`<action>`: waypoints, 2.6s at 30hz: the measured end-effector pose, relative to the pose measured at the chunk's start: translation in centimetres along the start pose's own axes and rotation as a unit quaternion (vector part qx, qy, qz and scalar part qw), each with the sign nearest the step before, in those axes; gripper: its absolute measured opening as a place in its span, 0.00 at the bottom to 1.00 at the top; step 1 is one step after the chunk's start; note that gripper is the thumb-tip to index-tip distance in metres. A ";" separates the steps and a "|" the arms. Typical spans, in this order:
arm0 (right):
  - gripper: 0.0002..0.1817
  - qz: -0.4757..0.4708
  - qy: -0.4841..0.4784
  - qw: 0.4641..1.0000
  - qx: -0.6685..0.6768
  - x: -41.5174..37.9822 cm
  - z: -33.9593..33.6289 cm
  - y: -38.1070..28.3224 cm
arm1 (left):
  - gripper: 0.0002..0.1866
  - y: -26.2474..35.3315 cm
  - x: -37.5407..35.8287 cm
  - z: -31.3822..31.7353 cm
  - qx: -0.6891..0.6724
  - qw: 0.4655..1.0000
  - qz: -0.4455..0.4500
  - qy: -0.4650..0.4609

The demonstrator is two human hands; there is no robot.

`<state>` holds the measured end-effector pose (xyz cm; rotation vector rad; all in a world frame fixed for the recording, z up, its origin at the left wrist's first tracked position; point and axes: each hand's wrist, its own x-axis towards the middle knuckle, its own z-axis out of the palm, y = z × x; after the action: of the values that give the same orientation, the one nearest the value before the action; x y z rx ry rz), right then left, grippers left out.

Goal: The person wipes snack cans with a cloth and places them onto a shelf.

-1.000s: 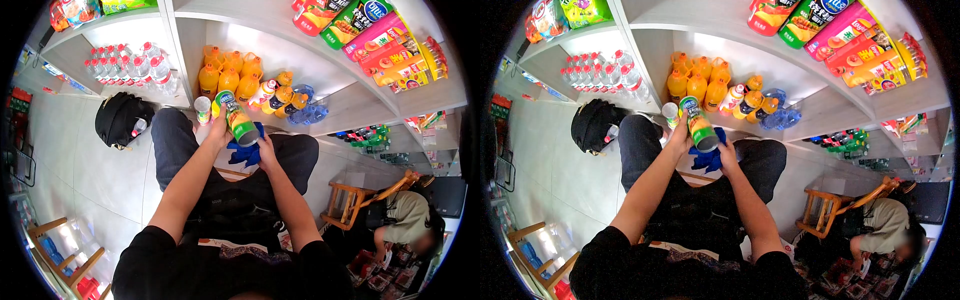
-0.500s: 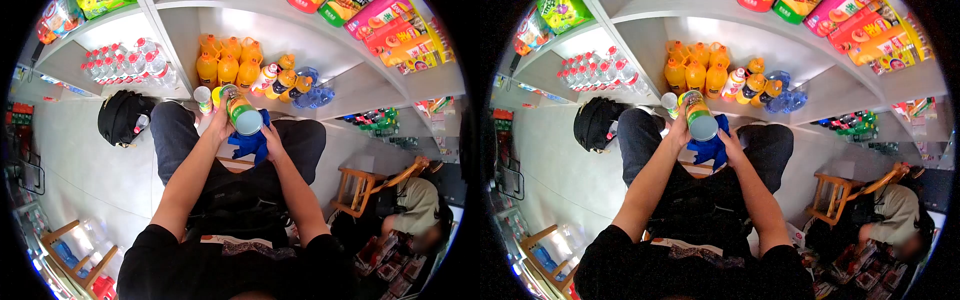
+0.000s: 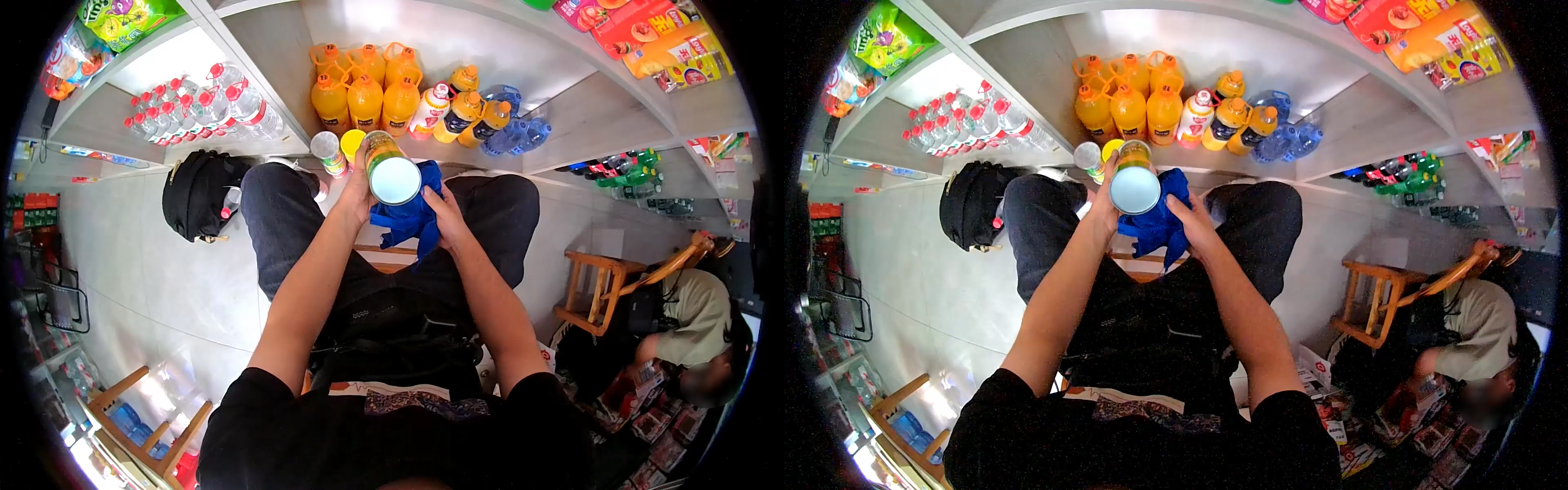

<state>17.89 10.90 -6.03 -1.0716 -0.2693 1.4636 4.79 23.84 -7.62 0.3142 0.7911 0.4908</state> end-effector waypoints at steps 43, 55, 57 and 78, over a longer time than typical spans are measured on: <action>0.17 0.023 -0.016 0.999 -0.025 0.1 0.1 0.1 | 0.31 0.8 -1.8 1.4 -0.110 0.993 -0.019 -0.033; 0.28 0.012 0.027 0.997 -0.073 1.2 0.4 0.6 | 0.34 0.4 -1.4 0.8 0.088 0.990 0.103 -0.049; 0.29 -0.008 0.052 0.992 -0.116 1.5 1.0 0.8 | 0.31 0.2 -1.2 0.7 0.126 0.982 0.131 -0.052; 0.21 -0.092 0.086 0.992 0.029 1.5 -0.9 -0.8 | 0.40 -0.9 -0.2 0.8 0.415 0.807 0.421 -0.022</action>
<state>19.28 12.03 -6.64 -1.0891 -0.1970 1.2006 5.50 22.86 -7.41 1.5389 0.7581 0.9449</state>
